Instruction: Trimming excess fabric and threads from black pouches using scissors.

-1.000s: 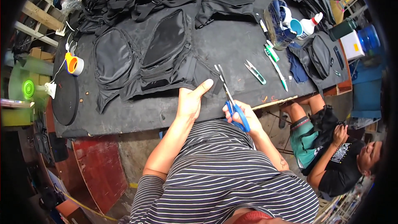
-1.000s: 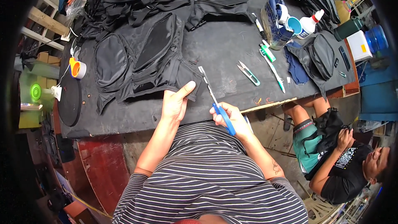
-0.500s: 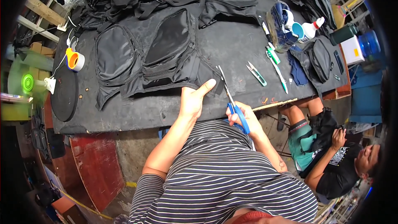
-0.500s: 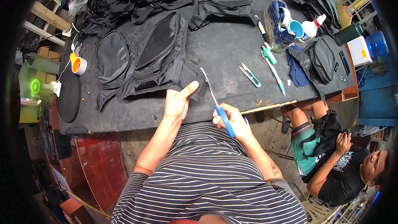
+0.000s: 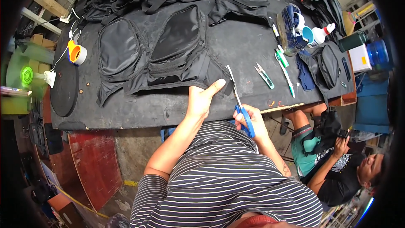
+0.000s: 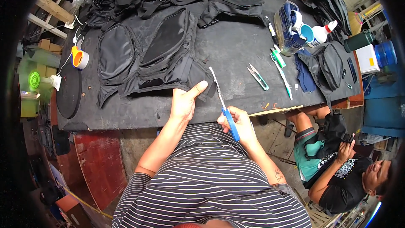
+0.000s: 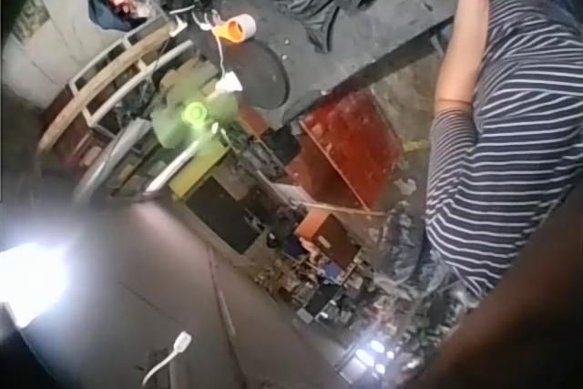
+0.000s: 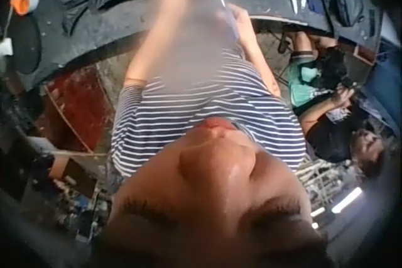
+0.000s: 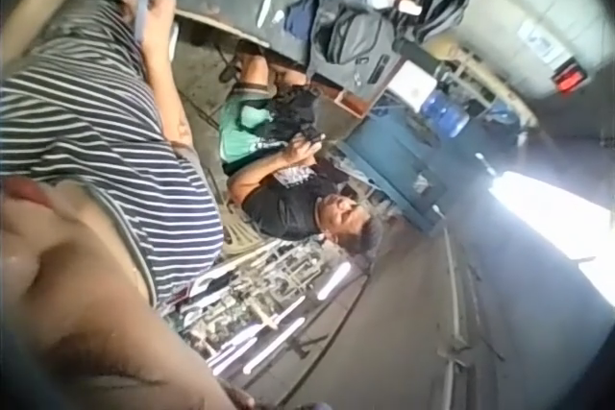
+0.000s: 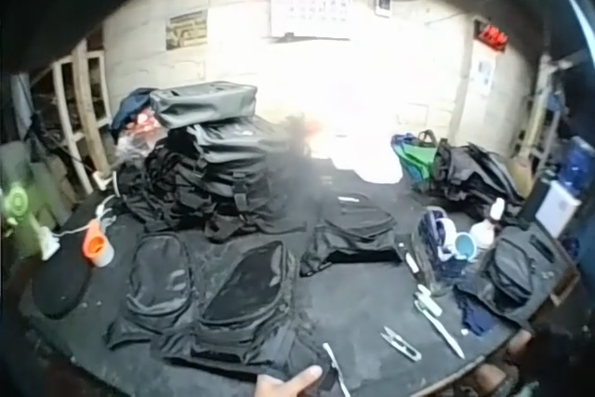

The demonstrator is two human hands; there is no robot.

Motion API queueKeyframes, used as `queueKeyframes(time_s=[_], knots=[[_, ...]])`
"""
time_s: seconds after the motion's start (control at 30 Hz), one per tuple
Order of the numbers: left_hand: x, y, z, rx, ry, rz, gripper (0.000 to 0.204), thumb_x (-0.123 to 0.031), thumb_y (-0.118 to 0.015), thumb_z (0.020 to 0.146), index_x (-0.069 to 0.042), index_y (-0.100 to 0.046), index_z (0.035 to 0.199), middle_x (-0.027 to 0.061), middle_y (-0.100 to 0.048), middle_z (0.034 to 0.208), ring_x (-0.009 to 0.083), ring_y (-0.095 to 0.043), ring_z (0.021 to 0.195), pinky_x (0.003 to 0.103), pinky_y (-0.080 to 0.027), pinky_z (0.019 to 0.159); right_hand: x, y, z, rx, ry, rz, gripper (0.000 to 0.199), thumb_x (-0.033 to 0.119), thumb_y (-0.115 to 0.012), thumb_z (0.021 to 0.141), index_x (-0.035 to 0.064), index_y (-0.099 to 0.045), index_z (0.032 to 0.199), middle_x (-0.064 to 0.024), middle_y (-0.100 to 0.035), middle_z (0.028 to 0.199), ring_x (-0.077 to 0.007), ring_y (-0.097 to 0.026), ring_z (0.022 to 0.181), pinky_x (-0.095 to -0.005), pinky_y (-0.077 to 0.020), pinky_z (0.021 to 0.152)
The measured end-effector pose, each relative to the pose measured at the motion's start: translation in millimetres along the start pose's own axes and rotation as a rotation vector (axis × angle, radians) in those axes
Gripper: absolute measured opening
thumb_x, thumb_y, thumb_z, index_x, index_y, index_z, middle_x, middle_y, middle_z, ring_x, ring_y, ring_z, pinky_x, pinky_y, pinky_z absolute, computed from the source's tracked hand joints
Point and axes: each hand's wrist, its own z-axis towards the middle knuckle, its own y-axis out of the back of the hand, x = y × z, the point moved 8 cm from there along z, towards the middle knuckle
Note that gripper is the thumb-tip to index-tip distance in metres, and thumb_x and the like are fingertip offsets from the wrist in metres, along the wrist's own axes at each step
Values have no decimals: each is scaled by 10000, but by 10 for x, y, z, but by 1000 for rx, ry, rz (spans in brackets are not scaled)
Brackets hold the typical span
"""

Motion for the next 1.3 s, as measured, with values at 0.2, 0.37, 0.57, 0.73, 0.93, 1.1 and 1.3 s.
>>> queueKeyframes(time_s=[0.2, 0.37, 0.57, 0.73, 0.93, 1.1, 1.3], knots=[[-8, -3, -15, -12, -5, -9, 466, -2, -715, 761, 29, -518, 1182, 74, -576, 1134, 167, -538, 1032, 299, -418, 929, 3, 16, 1, -31, -19, -45, 263, 252, -692, 824, 14, -581, 811, -16, -554, 621, -70, -515, 496, -190, -422, 465], [16, 20, -15, -10, 1, 1, 471, 2, -718, 755, 25, -518, 1181, 69, -576, 1126, 164, -537, 1024, 298, -419, 926, -54, 43, 17, -33, -42, -35, 233, 199, -729, 791, 22, -577, 792, -5, -552, 618, -57, -512, 497, -183, -420, 450], [-2, 21, -10, -16, -18, -9, 501, 4, -719, 754, 24, -501, 1205, 69, -562, 1151, 165, -524, 1048, 297, -412, 936, -28, 35, 20, -49, -53, -75, 213, 162, -742, 771, 29, -577, 784, 6, -549, 612, -47, -505, 493, -179, -416, 443], [-7, 24, -24, -10, 1, 0, 523, 5, -717, 754, 23, -487, 1223, 73, -553, 1169, 169, -520, 1061, 300, -407, 946, -5, 19, 10, -53, -56, -75, 217, 164, -746, 764, 37, -571, 749, 12, -545, 603, -41, -500, 494, -176, -396, 434], [-2, 35, -38, -17, -5, -13, 579, 2, -720, 753, 19, -454, 1266, 86, -529, 1220, 183, -505, 1112, 311, -393, 974, -14, 2, -9, -41, -88, -59, 235, 180, -750, 763, 38, -566, 728, 8, -538, 583, -43, -486, 462, -177, -385, 418], [-19, 40, -31, -14, 0, -3, 590, 13, -718, 749, 17, -448, 1273, 89, -531, 1222, 187, -507, 1116, 314, -392, 979, -3, -23, 14, -35, -43, -59, 231, 195, -734, 778, 28, -575, 753, -3, -539, 579, -55, -491, 452, -174, -379, 417], [-65, 2, -65, -14, 29, -28, 557, 10, -709, 757, 27, -461, 1255, 94, -548, 1196, 186, -524, 1089, 316, -402, 966, 38, -47, 48, 52, -19, 60, 228, 214, -706, 817, 25, -588, 771, 2, -541, 581, -58, -500, 472, -182, -401, 446]])
